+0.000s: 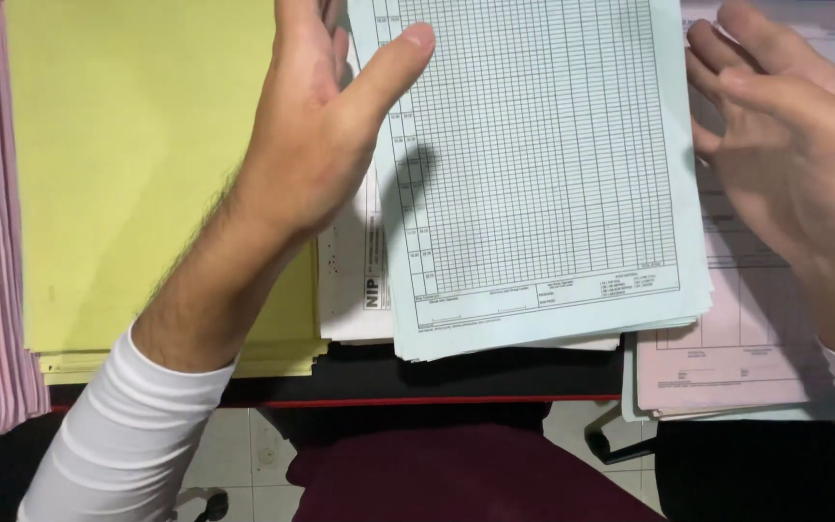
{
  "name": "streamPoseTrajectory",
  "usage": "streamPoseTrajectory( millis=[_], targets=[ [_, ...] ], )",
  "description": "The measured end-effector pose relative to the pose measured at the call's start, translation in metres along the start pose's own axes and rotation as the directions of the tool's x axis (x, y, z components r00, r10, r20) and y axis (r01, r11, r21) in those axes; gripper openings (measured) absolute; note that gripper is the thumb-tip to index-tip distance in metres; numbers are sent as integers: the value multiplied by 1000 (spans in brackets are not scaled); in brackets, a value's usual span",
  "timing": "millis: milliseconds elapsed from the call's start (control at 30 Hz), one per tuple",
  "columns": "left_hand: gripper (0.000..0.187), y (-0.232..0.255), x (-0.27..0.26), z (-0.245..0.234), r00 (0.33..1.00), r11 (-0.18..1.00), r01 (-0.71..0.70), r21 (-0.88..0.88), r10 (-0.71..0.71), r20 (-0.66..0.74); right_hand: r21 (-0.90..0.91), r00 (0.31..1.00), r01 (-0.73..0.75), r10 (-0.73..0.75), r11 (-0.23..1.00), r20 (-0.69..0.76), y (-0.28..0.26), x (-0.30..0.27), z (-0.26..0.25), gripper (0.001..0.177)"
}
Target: Sorting and reviewing various documents and folders on a desk in an office setting
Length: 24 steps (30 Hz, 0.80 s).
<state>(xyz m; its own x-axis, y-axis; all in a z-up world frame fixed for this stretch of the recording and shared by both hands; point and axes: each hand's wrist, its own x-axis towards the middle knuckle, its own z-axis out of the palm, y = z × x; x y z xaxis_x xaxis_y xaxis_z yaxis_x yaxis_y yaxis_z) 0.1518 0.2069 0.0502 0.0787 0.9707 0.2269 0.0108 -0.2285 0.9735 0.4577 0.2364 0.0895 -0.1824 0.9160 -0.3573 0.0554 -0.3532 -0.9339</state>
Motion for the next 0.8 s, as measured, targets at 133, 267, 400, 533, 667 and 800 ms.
streamPoseTrajectory(
  millis=[133, 267, 400, 533, 667, 800],
  targets=[
    [45, -15, 23, 4, 992, 1000, -19, -3, 18, -123, 26, 999, 39, -39, 999, -8, -6, 14, 15, 65],
    [55, -14, 32, 6, 973, 988, 144, -52, -151, -176, -126, 990, 60, -43, 990, 133, -14, 15, 29, 60],
    [49, -14, 31, 5, 986, 979, 99, -178, -121, -115, 39, 997, -5, 2, 999, 78, -10, 17, 22, 61],
    [45, -14, 27, 7, 980, 949, 107, -297, -151, -129, 118, 999, -39, 35, 992, 32, -6, 17, 18, 54],
    [71, 2, 9, 19, 994, 960, 89, 264, -69, -86, -68, 978, 145, -133, 987, 159, 9, 18, 6, 62],
    [85, 38, -24, 52, 964, 544, -122, 830, -136, 231, -604, 858, 509, -417, 613, 299, 4, -2, 15, 76]
  ],
)
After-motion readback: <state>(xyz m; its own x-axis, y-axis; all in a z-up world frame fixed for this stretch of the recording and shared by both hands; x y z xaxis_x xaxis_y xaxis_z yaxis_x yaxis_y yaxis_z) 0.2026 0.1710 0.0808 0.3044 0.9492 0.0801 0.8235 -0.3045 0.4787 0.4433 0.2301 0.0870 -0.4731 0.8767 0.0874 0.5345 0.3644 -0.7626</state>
